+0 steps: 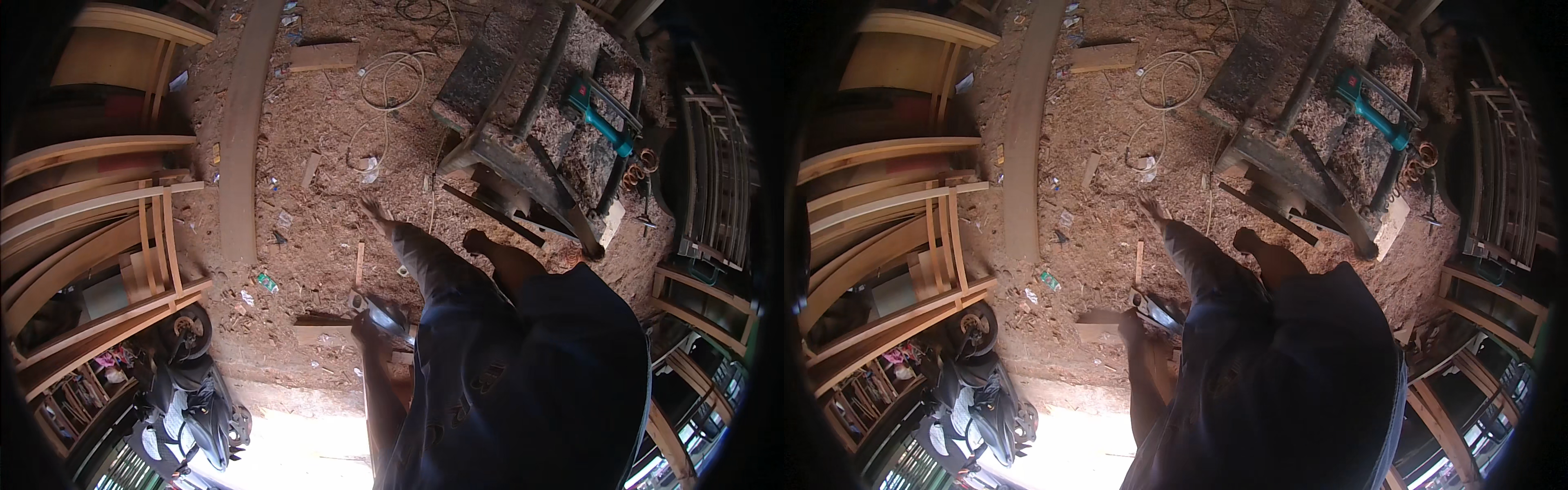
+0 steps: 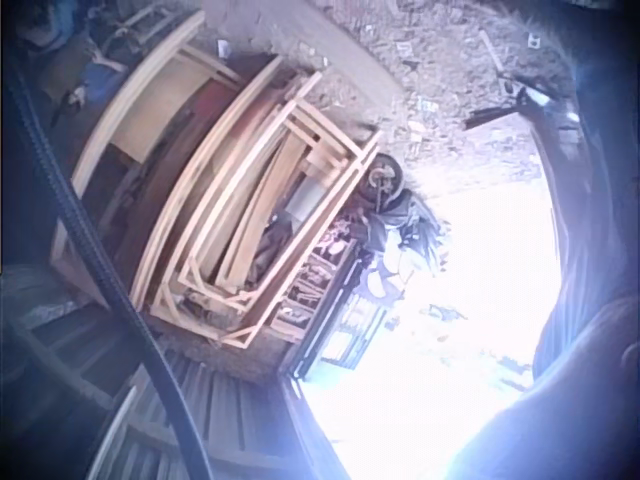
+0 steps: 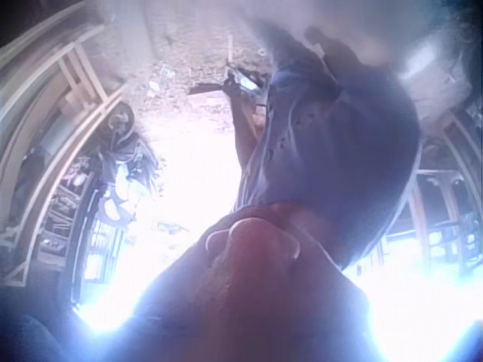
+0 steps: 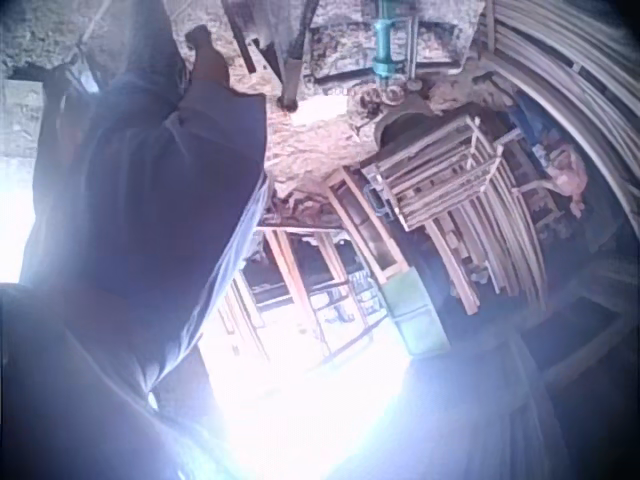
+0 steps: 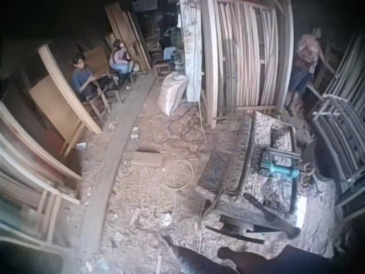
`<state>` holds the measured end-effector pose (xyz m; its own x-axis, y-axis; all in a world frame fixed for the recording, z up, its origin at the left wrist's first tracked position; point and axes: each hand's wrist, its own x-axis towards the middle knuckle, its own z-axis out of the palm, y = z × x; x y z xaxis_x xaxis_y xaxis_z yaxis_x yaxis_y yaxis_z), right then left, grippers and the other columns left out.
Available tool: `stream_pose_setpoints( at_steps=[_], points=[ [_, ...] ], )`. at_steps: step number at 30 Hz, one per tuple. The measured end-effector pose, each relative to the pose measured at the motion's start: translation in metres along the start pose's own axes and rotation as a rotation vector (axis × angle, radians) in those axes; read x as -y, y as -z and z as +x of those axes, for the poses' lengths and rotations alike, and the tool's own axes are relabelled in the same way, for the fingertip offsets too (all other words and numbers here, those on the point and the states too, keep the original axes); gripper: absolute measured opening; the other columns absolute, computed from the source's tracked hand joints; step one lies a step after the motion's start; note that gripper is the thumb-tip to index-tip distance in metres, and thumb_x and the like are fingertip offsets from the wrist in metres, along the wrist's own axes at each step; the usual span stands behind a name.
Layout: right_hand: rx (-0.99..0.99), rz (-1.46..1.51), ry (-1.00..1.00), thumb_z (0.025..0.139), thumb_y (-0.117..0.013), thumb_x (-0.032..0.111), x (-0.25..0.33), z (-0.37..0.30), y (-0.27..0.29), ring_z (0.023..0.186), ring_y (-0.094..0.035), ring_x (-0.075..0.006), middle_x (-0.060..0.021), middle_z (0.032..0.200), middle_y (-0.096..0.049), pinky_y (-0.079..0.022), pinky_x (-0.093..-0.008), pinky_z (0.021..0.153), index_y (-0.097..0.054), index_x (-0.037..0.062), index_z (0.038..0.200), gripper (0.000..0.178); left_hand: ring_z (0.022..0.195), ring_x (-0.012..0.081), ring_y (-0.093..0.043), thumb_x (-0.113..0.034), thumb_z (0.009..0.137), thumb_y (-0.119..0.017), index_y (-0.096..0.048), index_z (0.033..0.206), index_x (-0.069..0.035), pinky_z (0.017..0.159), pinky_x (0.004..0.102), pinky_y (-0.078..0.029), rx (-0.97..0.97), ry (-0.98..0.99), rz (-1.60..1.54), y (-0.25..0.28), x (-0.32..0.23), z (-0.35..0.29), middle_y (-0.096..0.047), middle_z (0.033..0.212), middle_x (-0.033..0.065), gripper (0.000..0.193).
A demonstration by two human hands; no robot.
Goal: The person assembles a wooden frame by positioning slats and using a nail gun to fasten them. They repeatedly align and secure wooden pieces to a mesh-backed structure, then flip the frame to work on the opposite side.
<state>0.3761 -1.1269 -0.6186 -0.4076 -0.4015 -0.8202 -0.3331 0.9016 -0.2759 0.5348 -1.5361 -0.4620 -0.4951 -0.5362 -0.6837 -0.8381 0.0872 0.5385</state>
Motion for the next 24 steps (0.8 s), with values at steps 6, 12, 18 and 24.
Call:
stream_pose_setpoints(
  at_steps=[6,12,18,24],
  points=[
    [-0.530,0.652,-0.211,0.083,-0.074,0.025,0.004,0.235,0.008,0.075,-0.069,-0.0232,-0.0090,0.076,-0.071,-0.058,-0.0405,0.065,-0.075,0.0077,0.081,0.018,0.083,0.0216,-0.070,-0.019,0.100,-0.053,-0.065,0.120,-0.004,0.079,0.0373,-0.055,0.283,-0.481,0.445,-0.023,-0.034,0.069,-0.073,0.086,0.0094,0.028],
    [-0.523,1.098,-1.026,0.090,-0.071,0.023,-0.021,0.399,-0.036,0.069,-0.067,-0.0231,-0.0096,0.079,-0.070,-0.056,-0.0379,0.060,-0.073,0.0054,0.090,0.017,0.096,0.0276,-0.068,-0.016,0.094,-0.057,-0.070,0.111,-0.011,0.086,0.0450,-0.050,0.735,-0.106,0.941,-0.028,-0.106,0.125,-0.073,0.097,0.0091,0.022],
    [-0.856,1.447,-1.334,0.086,-0.075,0.029,-0.080,0.496,-0.040,0.075,-0.069,-0.0263,-0.0104,0.086,-0.073,-0.053,-0.0394,0.063,-0.074,0.0075,0.098,0.025,0.091,0.0332,-0.068,-0.014,0.094,-0.062,-0.070,0.102,-0.010,0.080,0.0466,-0.051,0.822,-0.080,1.111,-0.020,-0.133,0.167,-0.070,0.094,0.0114,0.012],
    [-0.893,1.412,-1.187,0.091,-0.069,0.025,-0.066,0.498,0.037,0.087,-0.070,-0.0341,-0.0153,0.096,-0.073,-0.054,-0.0448,0.073,-0.070,0.0086,0.109,0.024,0.090,0.0332,-0.068,-0.014,0.093,-0.063,-0.070,0.103,-0.009,0.079,0.0461,-0.052,0.910,-0.195,1.121,0.005,-0.154,0.215,-0.070,0.094,0.0116,0.012]
  ],
)
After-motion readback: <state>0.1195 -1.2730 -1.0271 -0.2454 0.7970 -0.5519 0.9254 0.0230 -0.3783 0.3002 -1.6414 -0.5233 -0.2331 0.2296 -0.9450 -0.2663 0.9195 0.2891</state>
